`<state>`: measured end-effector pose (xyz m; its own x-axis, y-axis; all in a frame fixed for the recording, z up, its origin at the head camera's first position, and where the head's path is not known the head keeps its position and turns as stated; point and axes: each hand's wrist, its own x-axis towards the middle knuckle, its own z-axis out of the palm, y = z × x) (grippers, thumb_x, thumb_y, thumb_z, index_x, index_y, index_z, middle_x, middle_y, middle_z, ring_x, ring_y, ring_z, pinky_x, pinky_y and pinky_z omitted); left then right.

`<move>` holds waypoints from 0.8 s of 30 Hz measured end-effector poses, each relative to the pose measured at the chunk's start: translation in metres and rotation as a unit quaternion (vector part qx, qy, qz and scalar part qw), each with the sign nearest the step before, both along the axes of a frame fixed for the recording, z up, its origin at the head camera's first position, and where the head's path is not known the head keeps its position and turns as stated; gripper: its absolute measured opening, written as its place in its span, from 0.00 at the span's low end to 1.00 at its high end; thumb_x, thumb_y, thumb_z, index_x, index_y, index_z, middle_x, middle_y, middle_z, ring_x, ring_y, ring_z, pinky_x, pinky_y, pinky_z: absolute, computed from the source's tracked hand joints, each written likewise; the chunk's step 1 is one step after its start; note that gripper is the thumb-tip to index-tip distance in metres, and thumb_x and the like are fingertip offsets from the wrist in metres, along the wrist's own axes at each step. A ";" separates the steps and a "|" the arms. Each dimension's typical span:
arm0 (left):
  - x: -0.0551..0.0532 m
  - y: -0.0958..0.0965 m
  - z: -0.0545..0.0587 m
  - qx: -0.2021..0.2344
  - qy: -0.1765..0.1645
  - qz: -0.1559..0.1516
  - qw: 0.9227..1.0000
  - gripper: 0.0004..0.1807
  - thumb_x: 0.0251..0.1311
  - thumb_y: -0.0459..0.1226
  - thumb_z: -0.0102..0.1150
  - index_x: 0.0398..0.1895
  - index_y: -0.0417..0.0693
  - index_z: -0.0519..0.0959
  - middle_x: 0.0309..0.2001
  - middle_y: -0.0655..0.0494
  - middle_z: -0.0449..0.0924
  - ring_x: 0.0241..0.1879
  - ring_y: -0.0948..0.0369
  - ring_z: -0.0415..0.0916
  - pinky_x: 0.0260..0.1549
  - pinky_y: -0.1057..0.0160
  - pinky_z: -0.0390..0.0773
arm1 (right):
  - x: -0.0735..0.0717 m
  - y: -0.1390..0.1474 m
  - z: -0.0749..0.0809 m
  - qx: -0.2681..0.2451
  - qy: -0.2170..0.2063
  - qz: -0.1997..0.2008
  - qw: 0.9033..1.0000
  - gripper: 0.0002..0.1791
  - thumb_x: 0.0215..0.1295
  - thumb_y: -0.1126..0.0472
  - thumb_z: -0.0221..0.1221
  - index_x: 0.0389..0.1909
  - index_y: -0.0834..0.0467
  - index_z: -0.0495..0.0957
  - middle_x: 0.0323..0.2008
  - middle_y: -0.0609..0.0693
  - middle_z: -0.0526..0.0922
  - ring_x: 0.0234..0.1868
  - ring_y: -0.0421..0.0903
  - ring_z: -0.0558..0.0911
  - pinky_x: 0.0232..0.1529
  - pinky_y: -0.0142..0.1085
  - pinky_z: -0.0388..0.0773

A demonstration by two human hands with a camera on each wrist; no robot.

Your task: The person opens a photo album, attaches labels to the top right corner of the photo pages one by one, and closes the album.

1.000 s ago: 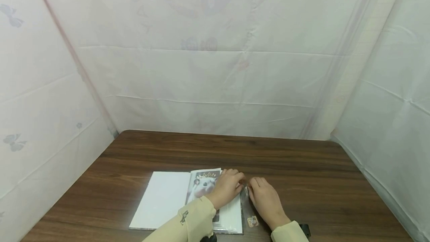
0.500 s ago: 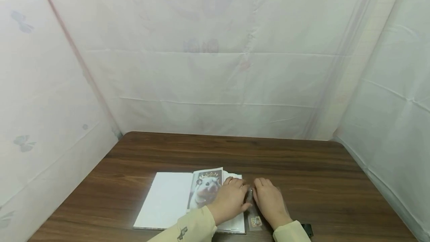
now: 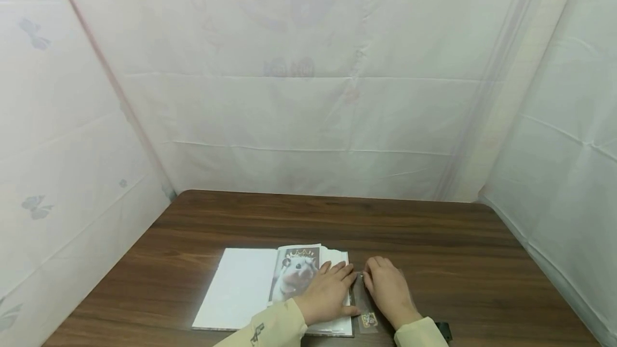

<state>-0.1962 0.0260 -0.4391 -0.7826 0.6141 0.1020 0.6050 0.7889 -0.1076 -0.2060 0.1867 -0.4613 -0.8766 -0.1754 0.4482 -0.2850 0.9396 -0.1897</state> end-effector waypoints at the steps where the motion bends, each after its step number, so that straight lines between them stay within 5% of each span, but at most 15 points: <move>1: 0.000 0.000 0.000 0.003 -0.006 -0.001 1.000 0.39 0.48 0.68 0.46 0.59 0.56 0.68 0.63 0.60 0.65 0.64 0.62 0.61 0.61 0.56 0.62 | 0.000 0.000 0.000 -0.001 -0.004 -0.001 1.000 0.07 0.50 0.60 0.63 0.25 0.52 0.73 0.32 0.47 0.79 0.35 0.43 0.78 0.30 0.38 0.76; 8: -0.001 0.000 -0.004 0.007 -0.024 -0.003 1.000 0.39 0.53 0.67 0.38 0.61 0.54 0.66 0.65 0.57 0.62 0.66 0.60 0.58 0.63 0.55 0.59 | 0.001 0.000 0.002 -0.006 -0.026 -0.007 1.000 0.06 0.52 0.60 0.62 0.26 0.51 0.73 0.33 0.48 0.79 0.36 0.44 0.78 0.33 0.40 0.77; 15: -0.001 0.000 -0.007 -0.004 -0.011 0.006 1.000 0.45 0.46 0.71 0.39 0.62 0.53 0.65 0.65 0.57 0.62 0.66 0.59 0.57 0.63 0.55 0.59 | 0.001 -0.001 0.001 -0.010 -0.023 -0.009 1.000 0.06 0.52 0.59 0.62 0.26 0.51 0.73 0.33 0.46 0.79 0.36 0.43 0.77 0.31 0.39 0.76; 24: 0.002 0.001 -0.003 -0.007 -0.034 0.014 0.999 0.45 0.46 0.71 0.41 0.63 0.54 0.64 0.66 0.58 0.60 0.67 0.59 0.56 0.64 0.55 0.58 | 0.002 0.001 0.004 -0.025 -0.049 -0.010 0.998 0.05 0.55 0.59 0.59 0.27 0.51 0.72 0.33 0.46 0.79 0.35 0.42 0.76 0.32 0.38 0.75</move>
